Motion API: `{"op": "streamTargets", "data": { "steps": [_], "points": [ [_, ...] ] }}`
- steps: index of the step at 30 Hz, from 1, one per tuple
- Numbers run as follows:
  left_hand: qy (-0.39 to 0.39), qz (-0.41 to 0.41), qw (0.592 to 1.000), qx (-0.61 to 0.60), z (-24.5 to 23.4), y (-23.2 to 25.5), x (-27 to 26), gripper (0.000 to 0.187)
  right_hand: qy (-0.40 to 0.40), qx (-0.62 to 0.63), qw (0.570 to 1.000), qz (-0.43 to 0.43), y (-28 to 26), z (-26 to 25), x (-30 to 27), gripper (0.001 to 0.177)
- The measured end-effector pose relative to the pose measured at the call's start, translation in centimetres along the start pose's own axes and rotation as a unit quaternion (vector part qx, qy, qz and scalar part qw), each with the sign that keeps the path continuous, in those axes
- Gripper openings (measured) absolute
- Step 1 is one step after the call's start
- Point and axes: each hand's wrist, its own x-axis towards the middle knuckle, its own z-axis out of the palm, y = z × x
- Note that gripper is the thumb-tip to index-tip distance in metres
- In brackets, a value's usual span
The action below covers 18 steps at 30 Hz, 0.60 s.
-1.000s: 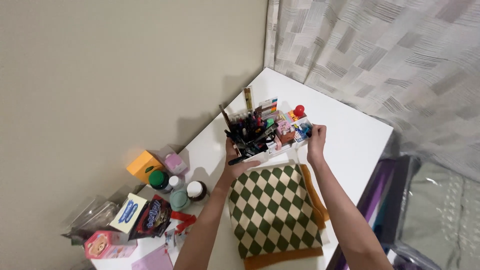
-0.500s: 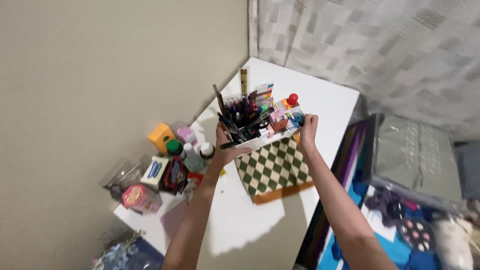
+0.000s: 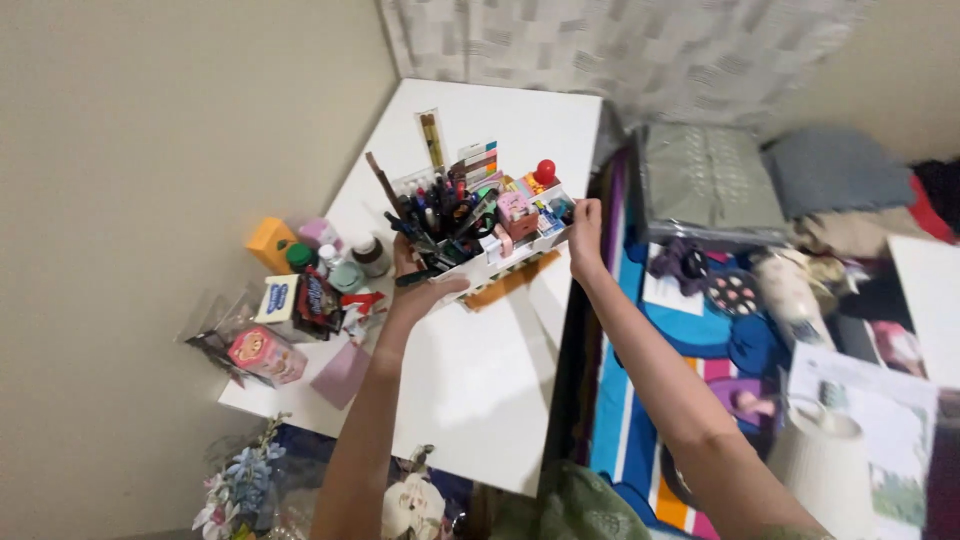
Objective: Organizing a cluttered desk by inspecting, folding, and relocating various items like stationery, boxes, and containers to different storage spots.
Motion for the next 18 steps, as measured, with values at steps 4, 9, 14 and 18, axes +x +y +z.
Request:
{"op": "streamTargets", "data": {
  "steps": [4, 9, 14, 18],
  "points": [
    [-0.017, -0.012, 1.0, 0.015, 2.4, 5.1, -3.7, 0.155, 0.035, 0.013, 0.999, 0.008, -4.7, -3.8, -4.5, 0.025],
    [-0.057, -0.016, 0.996, 0.066, 4.7, 8.1, -7.2, 0.158, 0.029, 0.007, 0.999, 0.015, -8.8, -9.1, -9.8, 0.027],
    [-0.072, 0.006, 0.988, 0.14, 7.0, 10.9, -13.2, 0.154, 0.034, 0.024, 0.999, -0.009, -10.5, -14.8, -13.1, 0.028],
    [-0.102, -0.022, 0.983, 0.153, 8.6, 15.3, -19.1, 0.156, 0.032, 0.012, 0.999, -0.028, -12.0, -19.2, -16.6, 0.024]
  ]
}}
